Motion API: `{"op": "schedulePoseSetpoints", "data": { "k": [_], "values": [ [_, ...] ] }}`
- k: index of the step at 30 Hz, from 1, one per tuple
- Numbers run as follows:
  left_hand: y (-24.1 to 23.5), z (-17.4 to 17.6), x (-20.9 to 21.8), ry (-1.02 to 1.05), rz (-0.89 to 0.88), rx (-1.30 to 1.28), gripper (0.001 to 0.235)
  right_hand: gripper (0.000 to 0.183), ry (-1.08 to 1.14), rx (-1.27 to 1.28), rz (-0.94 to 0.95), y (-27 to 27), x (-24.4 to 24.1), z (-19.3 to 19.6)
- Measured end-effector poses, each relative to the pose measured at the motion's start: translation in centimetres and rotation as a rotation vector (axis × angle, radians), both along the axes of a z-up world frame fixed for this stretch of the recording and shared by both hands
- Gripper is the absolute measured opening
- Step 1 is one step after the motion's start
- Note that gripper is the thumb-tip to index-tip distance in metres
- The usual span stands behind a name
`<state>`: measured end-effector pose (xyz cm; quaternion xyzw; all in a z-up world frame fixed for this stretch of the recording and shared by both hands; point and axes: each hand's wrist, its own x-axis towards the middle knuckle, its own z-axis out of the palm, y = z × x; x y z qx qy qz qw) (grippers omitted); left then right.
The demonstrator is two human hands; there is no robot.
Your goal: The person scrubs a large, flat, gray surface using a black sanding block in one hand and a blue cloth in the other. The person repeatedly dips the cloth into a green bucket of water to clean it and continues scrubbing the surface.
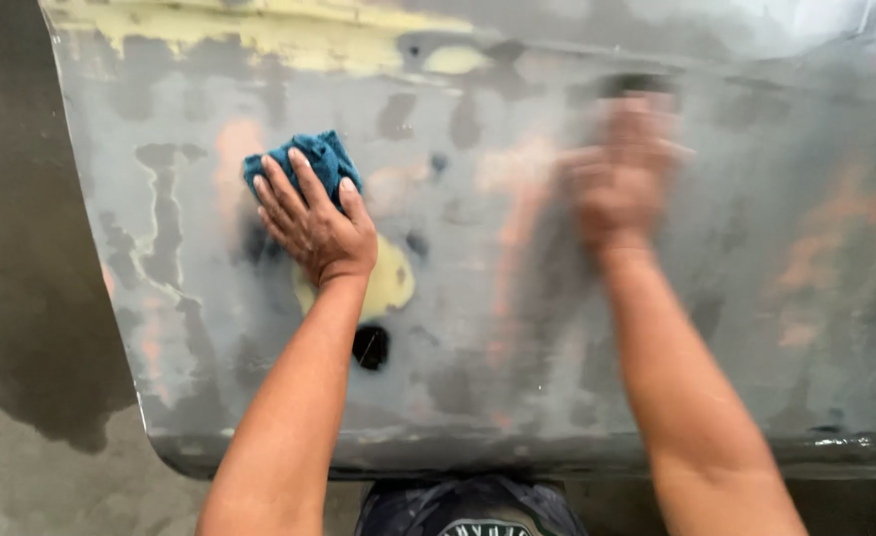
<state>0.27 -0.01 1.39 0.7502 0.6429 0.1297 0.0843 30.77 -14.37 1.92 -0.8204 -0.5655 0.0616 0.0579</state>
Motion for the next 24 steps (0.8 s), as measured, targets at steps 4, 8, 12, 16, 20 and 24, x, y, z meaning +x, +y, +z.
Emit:
{"op": "schedulePoseSetpoints", "data": {
  "k": [4,8,12,16,20,24],
  "values": [
    [-0.2,-0.3,0.1,-0.016,-0.004,0.013,0.069,0.072,0.074,0.181,-0.831,-1.2,4.4,0.5],
    [-0.1,-0.1,-0.2,-0.015,-0.001,0.001,0.069,0.076,0.058,0.129,-0.425,5.3,-1.8,-1.7],
    [0.0,0.0,0.0,-0.010,0.011,-0.006,0.070,0.079,0.242,-0.075,0.177,10.3,-10.4,3.0],
    [-0.1,-0.1,0.0,-0.015,0.002,-0.019,0.070,0.073,0.303,-0.087,0.394,5.1,-8.3,2.9],
    [0.1,-0.3,-0.1,-0.026,0.002,0.001,0.070,0.072,0.047,-0.017,-0.045,-1.3,0.3,1.0],
    [-0.1,0.2,0.2,-0.012,0.006,-0.018,0.071,0.072,0.043,0.186,-0.676,-3.4,1.5,-0.1]
  ]
}}
